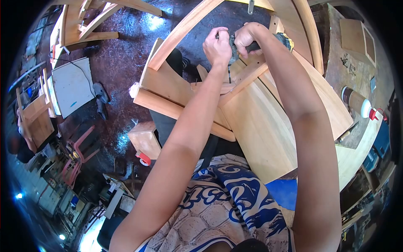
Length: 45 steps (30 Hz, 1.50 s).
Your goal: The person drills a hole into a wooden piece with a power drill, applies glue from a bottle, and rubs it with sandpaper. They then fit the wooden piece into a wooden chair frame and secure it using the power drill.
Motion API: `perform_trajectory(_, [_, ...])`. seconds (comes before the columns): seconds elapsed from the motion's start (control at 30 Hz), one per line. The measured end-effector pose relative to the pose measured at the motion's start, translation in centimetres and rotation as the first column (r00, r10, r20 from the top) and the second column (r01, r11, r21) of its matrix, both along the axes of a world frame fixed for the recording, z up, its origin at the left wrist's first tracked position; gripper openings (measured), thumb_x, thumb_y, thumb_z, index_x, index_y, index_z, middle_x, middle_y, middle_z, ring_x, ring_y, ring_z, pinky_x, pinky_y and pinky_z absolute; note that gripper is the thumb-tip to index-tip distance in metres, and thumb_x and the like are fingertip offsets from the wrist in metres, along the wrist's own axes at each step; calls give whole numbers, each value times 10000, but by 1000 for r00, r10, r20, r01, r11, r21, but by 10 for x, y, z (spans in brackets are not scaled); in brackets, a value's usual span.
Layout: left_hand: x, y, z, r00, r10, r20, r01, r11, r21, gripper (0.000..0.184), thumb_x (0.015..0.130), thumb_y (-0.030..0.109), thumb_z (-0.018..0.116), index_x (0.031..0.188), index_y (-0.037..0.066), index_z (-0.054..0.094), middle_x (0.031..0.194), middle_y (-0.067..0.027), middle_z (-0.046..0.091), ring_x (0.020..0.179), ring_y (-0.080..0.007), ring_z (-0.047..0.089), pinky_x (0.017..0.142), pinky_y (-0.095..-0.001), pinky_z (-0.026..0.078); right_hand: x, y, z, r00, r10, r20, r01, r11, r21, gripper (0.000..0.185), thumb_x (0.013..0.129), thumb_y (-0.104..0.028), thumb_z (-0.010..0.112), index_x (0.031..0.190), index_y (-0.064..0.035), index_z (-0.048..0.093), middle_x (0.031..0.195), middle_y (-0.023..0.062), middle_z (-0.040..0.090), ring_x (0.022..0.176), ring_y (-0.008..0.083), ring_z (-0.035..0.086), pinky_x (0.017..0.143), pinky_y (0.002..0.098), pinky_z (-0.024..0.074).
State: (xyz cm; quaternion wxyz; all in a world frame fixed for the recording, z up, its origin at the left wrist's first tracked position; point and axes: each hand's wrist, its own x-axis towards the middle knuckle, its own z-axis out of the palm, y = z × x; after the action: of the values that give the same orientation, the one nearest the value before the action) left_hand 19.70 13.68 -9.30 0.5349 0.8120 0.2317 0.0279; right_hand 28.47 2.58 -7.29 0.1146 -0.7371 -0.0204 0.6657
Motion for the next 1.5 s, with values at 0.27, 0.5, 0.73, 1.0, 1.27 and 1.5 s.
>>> perform_trajectory(0.27, [-3, 2, -2, 1000, -22, 7, 22, 999, 27, 331, 930, 321, 539, 997, 87, 764, 929, -167, 737, 890, -298, 694, 833, -379, 510, 3, 2, -4, 998, 39, -51, -36, 998, 49, 170, 655, -26, 772, 792, -15, 670, 694, 123, 606, 564, 245, 581, 509, 409, 482])
perform_trajectory(0.5, [36, 96, -41, 722, -461, -516, 609, 778, 157, 604, 953, 430, 395, 1240, -38, 647, 1303, -281, 611, 1256, -443, 554, 1089, -461, 399, 3, -9, -8, 994, 92, -66, -87, 994, 68, 214, 669, -31, 770, 867, -52, 693, 769, 118, 623, 589, 236, 569, 538, 402, 481])
perform_trajectory(0.73, [-34, 73, 23, -150, -359, -921, 967, 140, -212, 588, 688, 405, 793, 1175, 82, 725, 1250, -144, 688, 1169, -294, 650, 979, -398, 508, 9, -1, -21, 991, 121, -50, -115, 988, 102, 241, 669, -8, 767, 901, -43, 715, 777, 132, 622, 602, 246, 586, 539, 418, 484])
perform_trajectory(1.0, [-35, 73, 6, -84, -359, -930, 994, 37, -104, 609, 665, 446, 870, 1140, 86, 745, 1151, -141, 728, 1052, -294, 699, 908, -407, 546, 4, 0, -12, 989, 146, -35, -142, 985, 101, 314, 656, 3, 766, 965, -44, 731, 1213, 195, 602, 635, 276, 609, 600, 465, 496])
perform_trajectory(1.27, [-34, 74, 0, -116, -362, -925, 984, 82, -156, 622, 645, 445, 882, 1133, 83, 749, 1119, -146, 736, 1010, -290, 713, 879, -404, 555, 3, 2, -18, 992, 124, 2, -124, 989, 76, 238, 653, -32, 790, 883, -32, 727, 901, 144, 653, 620, 246, 605, 567, 432, 491])
perform_trajectory(1.5, [-33, 71, 0, -109, -360, -927, 988, 62, -140, 620, 655, 437, 864, 1147, 79, 747, 1191, -143, 714, 1080, -296, 689, 916, -413, 544, 3, 2, -7, 986, 165, 22, -166, 979, 119, 187, 639, -59, 816, 795, -5, 728, 720, 125, 662, 594, 246, 612, 560, 432, 498])
